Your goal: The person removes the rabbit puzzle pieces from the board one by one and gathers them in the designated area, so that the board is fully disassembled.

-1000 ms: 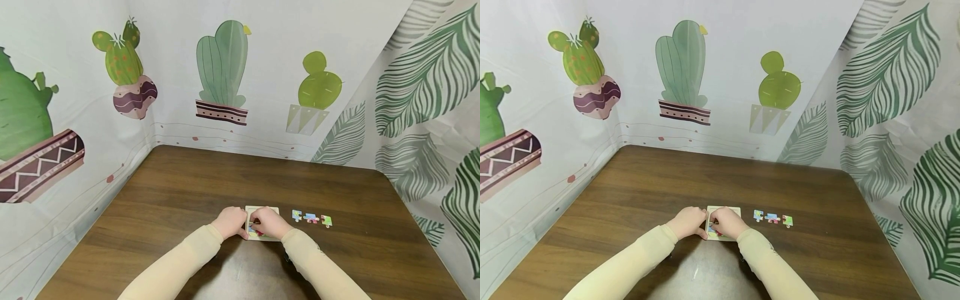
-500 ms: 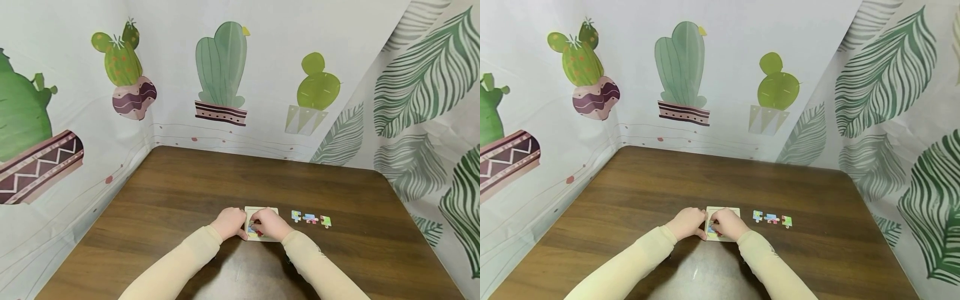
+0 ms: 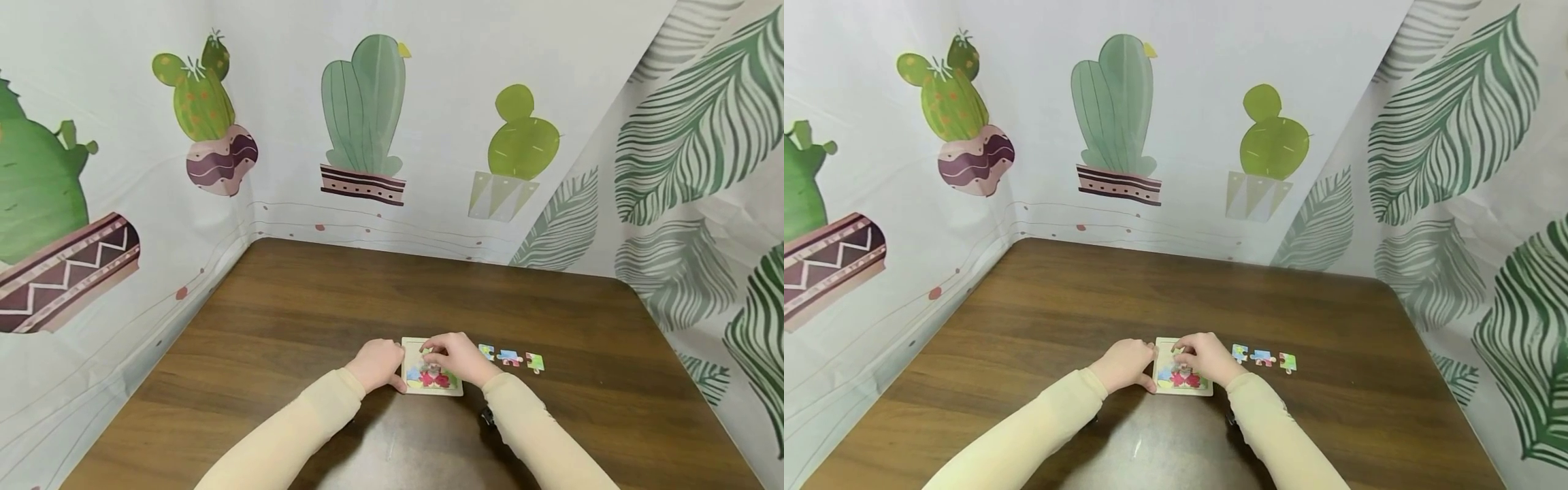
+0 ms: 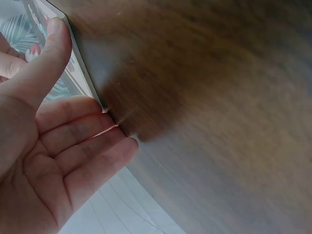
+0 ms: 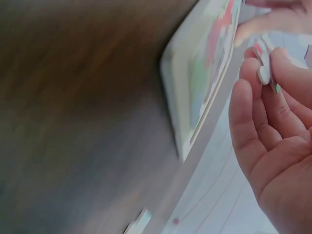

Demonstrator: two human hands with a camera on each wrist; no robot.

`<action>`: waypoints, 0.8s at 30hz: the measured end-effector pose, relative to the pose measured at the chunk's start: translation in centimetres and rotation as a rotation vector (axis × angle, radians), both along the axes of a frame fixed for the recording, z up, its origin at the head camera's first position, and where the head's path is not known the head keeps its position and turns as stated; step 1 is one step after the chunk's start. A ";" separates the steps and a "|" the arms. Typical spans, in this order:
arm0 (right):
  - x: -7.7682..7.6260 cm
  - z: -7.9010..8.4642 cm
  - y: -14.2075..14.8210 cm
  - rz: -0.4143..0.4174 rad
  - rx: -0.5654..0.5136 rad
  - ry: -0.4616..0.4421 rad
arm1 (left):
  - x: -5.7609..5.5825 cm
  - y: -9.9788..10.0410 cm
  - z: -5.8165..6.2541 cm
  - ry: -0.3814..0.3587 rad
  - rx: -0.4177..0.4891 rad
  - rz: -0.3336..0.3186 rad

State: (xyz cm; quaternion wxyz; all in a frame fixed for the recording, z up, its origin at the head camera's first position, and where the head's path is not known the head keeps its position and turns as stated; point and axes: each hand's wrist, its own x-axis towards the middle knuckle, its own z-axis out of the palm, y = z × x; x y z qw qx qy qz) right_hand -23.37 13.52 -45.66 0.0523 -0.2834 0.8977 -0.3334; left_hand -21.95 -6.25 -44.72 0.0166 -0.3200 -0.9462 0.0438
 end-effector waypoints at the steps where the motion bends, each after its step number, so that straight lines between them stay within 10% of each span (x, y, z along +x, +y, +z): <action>1: 0.0 0.1 0.4 -0.003 0.007 0.014 | 0.0 0.0 0.0 -0.002 -0.003 0.000; 12: 0.0 0.2 4.2 -0.129 0.015 -0.055 | 0.0 0.0 -0.1 -0.015 -0.015 -0.002; 24: 0.3 -0.6 7.9 -0.070 0.049 -0.055 | -0.2 0.1 -0.2 -0.018 -0.015 -0.007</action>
